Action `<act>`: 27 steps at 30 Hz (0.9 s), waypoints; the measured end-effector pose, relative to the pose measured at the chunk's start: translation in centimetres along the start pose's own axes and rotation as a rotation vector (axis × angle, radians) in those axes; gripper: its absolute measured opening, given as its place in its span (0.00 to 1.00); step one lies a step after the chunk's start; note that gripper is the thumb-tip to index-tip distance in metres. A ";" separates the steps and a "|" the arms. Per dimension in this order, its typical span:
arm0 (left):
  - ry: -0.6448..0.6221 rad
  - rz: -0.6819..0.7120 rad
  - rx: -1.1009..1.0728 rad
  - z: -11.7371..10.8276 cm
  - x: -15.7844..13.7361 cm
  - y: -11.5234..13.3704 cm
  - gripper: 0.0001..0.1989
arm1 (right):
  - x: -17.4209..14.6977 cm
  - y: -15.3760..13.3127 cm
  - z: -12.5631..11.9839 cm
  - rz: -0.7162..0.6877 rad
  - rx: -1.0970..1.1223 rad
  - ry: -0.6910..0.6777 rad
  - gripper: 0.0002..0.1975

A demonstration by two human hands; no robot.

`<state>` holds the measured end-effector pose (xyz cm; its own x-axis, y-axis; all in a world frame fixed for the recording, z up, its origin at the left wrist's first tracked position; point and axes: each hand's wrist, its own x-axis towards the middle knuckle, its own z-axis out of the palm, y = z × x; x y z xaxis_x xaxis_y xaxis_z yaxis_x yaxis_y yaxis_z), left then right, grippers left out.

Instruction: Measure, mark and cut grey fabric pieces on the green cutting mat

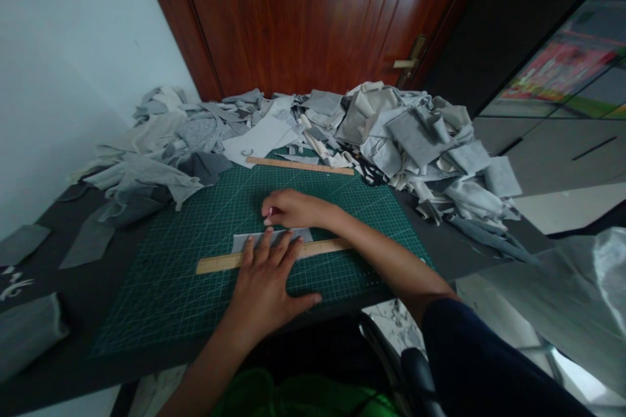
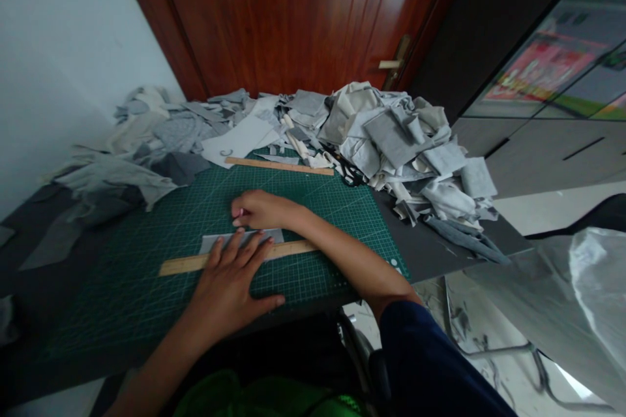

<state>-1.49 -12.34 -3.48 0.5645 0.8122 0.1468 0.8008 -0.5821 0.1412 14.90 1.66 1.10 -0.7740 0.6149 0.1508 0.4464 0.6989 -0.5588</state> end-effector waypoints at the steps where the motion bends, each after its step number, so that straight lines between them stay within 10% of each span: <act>1: 0.004 0.005 -0.001 0.1 0.0 0.0 0.53 | -1.0 0.2 0.2 0.011 0.019 0.060 0.03; 5: 0.023 0.028 0.002 0.3 -0.1 -0.2 0.52 | -5.2 1.0 -0.1 0.083 0.181 0.219 0.04; 14: -0.003 0.035 0.015 -0.2 -0.1 0.0 0.55 | -7.4 2.0 -2.1 0.155 0.195 -0.082 0.16; 27: 0.000 0.033 -0.014 -0.2 -0.2 0.0 0.54 | -7.4 1.7 -1.8 0.121 0.114 -0.107 0.15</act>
<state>-1.63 -12.53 -3.34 0.5903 0.7928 0.1518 0.7790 -0.6087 0.1503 22.18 -1.07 0.54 -0.7637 0.6455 -0.0069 0.4899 0.5726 -0.6574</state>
